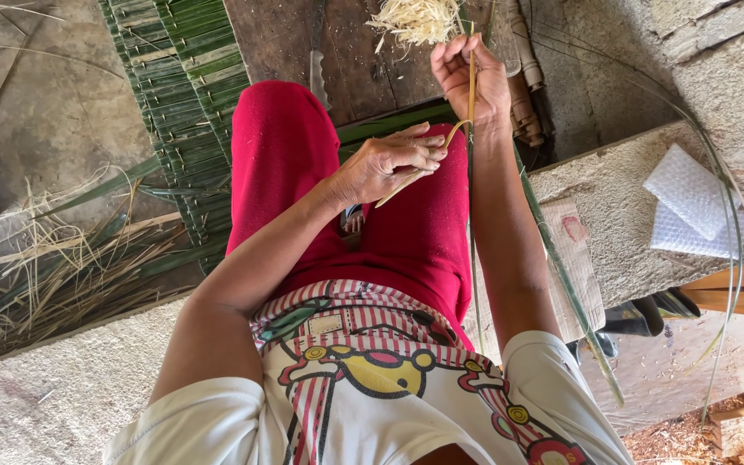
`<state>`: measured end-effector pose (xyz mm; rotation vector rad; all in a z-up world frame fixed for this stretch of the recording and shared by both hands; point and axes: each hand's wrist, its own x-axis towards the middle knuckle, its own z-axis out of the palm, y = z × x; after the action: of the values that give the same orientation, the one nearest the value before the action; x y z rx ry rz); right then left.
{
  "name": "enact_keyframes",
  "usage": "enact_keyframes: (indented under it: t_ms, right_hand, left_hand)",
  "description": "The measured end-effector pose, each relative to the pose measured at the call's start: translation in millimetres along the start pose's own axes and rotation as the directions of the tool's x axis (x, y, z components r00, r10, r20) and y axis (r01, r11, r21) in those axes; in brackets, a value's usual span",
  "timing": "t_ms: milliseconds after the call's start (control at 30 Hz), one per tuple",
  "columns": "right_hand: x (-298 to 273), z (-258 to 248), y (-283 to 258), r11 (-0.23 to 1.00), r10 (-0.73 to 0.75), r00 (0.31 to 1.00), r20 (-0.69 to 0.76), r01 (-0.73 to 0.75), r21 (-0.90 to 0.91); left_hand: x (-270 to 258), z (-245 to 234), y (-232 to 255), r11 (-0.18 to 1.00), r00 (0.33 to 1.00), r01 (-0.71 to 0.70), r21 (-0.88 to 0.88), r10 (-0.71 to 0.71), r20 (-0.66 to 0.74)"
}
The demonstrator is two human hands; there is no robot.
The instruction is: Stripping thin fibers from plant stalks using a knife and hands
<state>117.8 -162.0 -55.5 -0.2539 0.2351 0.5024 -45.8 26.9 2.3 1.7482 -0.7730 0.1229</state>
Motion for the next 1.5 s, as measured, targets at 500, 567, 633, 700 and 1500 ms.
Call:
enact_keyframes:
  t_ms: [500,567,633,700,1500]
  right_hand:
    - [3.0,-9.5,-11.4,0.988,0.079,0.997,0.020,-0.081,0.132]
    - [2.7,-9.0,-12.6,0.987,0.070,0.997,0.015,-0.071,0.147]
    - [2.1,-8.0,-12.6,0.988,0.051,0.999,-0.001,-0.050,0.146]
    - [1.5,-7.3,-12.8,0.989,0.033,0.999,-0.016,-0.030,0.145]
    - [-10.9,12.9,34.8,0.979,0.066,0.992,0.108,-0.043,-0.200]
  left_hand:
    - [-10.2,11.2,-5.6,0.999,0.999,0.012,-0.052,-0.009,0.053]
    - [-11.1,13.0,-4.1,0.997,0.997,0.039,-0.067,-0.035,0.062]
    - [-12.7,14.5,-7.1,0.998,0.996,0.035,-0.053,-0.031,0.079]
    - [-14.7,16.2,-8.9,0.999,0.995,0.031,-0.039,-0.027,0.095]
    - [19.7,0.6,-21.0,0.882,0.934,0.075,-0.465,-0.226,-0.278]
